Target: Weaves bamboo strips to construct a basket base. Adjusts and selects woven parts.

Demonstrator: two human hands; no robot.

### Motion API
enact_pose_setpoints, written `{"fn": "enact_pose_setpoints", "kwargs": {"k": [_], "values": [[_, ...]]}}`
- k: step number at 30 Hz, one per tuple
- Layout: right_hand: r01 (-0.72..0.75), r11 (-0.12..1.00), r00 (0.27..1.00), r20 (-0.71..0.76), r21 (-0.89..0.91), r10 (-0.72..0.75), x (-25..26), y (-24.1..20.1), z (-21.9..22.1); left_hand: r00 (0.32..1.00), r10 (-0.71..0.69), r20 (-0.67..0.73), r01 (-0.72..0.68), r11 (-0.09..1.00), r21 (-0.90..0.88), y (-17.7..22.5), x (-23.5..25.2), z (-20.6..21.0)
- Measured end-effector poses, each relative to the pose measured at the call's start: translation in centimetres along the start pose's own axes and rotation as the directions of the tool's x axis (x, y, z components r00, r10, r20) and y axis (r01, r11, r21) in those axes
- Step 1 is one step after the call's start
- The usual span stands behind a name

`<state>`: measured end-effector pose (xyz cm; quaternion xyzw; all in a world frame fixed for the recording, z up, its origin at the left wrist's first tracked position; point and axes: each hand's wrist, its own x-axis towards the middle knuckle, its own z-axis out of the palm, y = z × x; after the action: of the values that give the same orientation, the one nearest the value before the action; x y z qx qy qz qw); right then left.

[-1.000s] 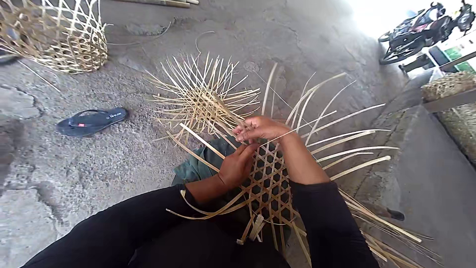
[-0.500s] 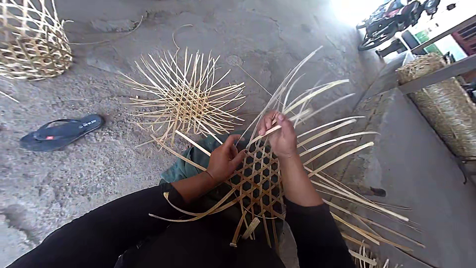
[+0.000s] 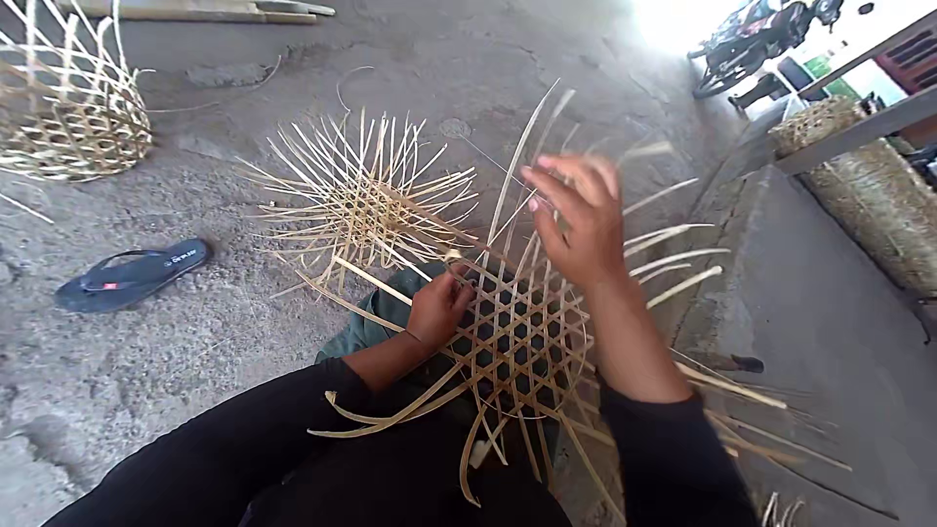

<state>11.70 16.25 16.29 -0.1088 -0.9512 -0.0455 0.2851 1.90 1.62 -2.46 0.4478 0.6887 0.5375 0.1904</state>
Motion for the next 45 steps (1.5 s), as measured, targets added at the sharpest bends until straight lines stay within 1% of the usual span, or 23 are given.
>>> {"fn": "enact_pose_setpoints", "kwargs": {"k": [2, 3, 5, 6, 9, 11, 13, 15, 17, 19, 22, 24, 25, 26, 27, 28, 30, 31, 33, 36, 39, 43, 45], "values": [[0.045, 0.981, 0.983, 0.182, -0.188, -0.010, 1.0, 1.1, -1.6, 1.000, 0.024, -0.015, -0.023, 0.999, 0.030, 0.2, 0.0, 0.1], [0.081, 0.970, 0.974, 0.224, -0.228, -0.028, 1.2, 1.7, -1.9, 1.000, 0.016, -0.008, -0.016, 0.999, 0.046, 0.4, 0.1, 0.0], [0.130, 0.959, 0.965, 0.254, -0.251, -0.064, 0.7, 2.8, -2.3, 1.000, -0.016, 0.008, 0.015, 0.997, 0.069, 0.7, 0.3, -0.2], [0.124, 0.963, 0.960, 0.276, -0.241, -0.055, 0.2, 3.2, -2.3, 1.000, -0.029, 0.008, 0.028, 0.997, 0.074, 0.8, 0.3, -0.2], [-0.002, 0.983, 0.920, 0.386, -0.185, 0.075, -2.2, 4.6, -1.8, 0.996, -0.086, 0.036, 0.082, 0.992, 0.094, 0.8, 0.6, -0.5], [-0.065, 0.989, 0.914, 0.390, -0.136, 0.114, -3.6, 6.2, -0.8, 0.995, -0.082, 0.052, 0.078, 0.993, 0.090, 0.7, 0.6, -0.5], [-0.070, 0.992, 0.943, 0.318, -0.108, 0.101, -4.5, 6.4, -0.5, 0.999, -0.036, 0.040, 0.033, 0.996, 0.081, 0.2, 0.5, -0.3], [-0.042, 0.988, 0.965, 0.249, -0.152, 0.079, -4.2, 5.7, -0.7, 1.000, 0.017, 0.010, -0.018, 0.997, 0.077, -0.1, 0.3, 0.0], [0.002, 0.970, 0.974, 0.218, -0.242, 0.053, -3.5, 5.0, -0.8, 0.999, 0.044, -0.004, -0.044, 0.996, 0.073, -0.3, 0.1, 0.2], [0.054, 0.958, 0.974, 0.225, -0.283, 0.012, -3.0, 4.4, -1.4, 0.998, 0.056, -0.013, -0.055, 0.996, 0.070, -0.2, 0.0, 0.2], [0.122, 0.973, 0.948, 0.314, -0.198, -0.055, -3.4, 1.9, -4.3, 0.999, 0.031, -0.008, -0.030, 0.996, 0.088, 0.3, -0.1, 0.0], [0.131, 0.977, 0.941, 0.331, -0.166, -0.070, -3.9, 2.3, -4.1, 1.000, 0.022, -0.013, -0.021, 0.993, 0.112, 0.4, 0.0, -0.1], [0.107, 0.981, 0.940, 0.337, -0.161, -0.047, -3.9, 3.2, -3.2, 1.000, 0.024, -0.015, -0.023, 0.993, 0.117, 0.4, 0.1, -0.1], [0.050, 0.983, 0.933, 0.360, -0.175, 0.017, -3.8, 4.5, -2.0, 1.000, 0.021, -0.012, -0.019, 0.993, 0.120, 0.4, 0.2, -0.2], [-0.049, 0.983, 0.903, 0.412, -0.178, 0.120, -3.9, 5.3, -1.1, 1.000, 0.013, -0.002, -0.013, 0.992, 0.122, 0.3, 0.3, -0.2], [-0.171, 0.970, 0.850, 0.472, -0.175, 0.235, -4.2, 6.0, -0.5, 1.000, -0.004, 0.011, 0.002, 0.993, 0.118, 0.2, 0.5, -0.2], [-0.415, 0.896, 0.712, 0.557, -0.157, 0.427, -5.4, 7.2, 0.6, 0.998, -0.050, 0.033, 0.047, 0.994, 0.095, 0.2, 0.7, -0.3], [-0.503, 0.852, 0.654, 0.581, -0.145, 0.484, -6.1, 7.8, 1.1, 0.996, -0.072, 0.047, 0.068, 0.994, 0.084, 0.2, 0.8, -0.3], [-0.600, 0.794, 0.593, 0.609, -0.103, 0.527, -7.3, 8.9, 2.1, 0.991, -0.115, 0.074, 0.111, 0.992, 0.065, 0.3, 1.0, -0.4], [-0.661, 0.749, 0.560, 0.635, -0.046, 0.533, -8.6, 10.0, 3.4, 0.978, -0.178, 0.105, 0.175, 0.984, 0.046, 0.5, 1.2, -0.6], [-0.684, 0.729, 0.559, 0.643, 0.001, 0.524, -9.3, 10.3, 4.3, 0.976, -0.185, 0.111, 0.182, 0.982, 0.044, 0.6, 1.1, -0.8], [-0.699, 0.712, 0.597, 0.605, 0.069, 0.527, -10.2, 9.9, 4.5, 0.974, -0.199, 0.111, 0.197, 0.980, 0.028, 0.8, 1.0, -1.0], [-0.710, 0.697, 0.620, 0.555, 0.098, 0.554, -11.1, 9.1, 4.3, 0.979, -0.139, 0.151, 0.125, 0.987, 0.101, 1.0, 1.1, -1.6]]}}
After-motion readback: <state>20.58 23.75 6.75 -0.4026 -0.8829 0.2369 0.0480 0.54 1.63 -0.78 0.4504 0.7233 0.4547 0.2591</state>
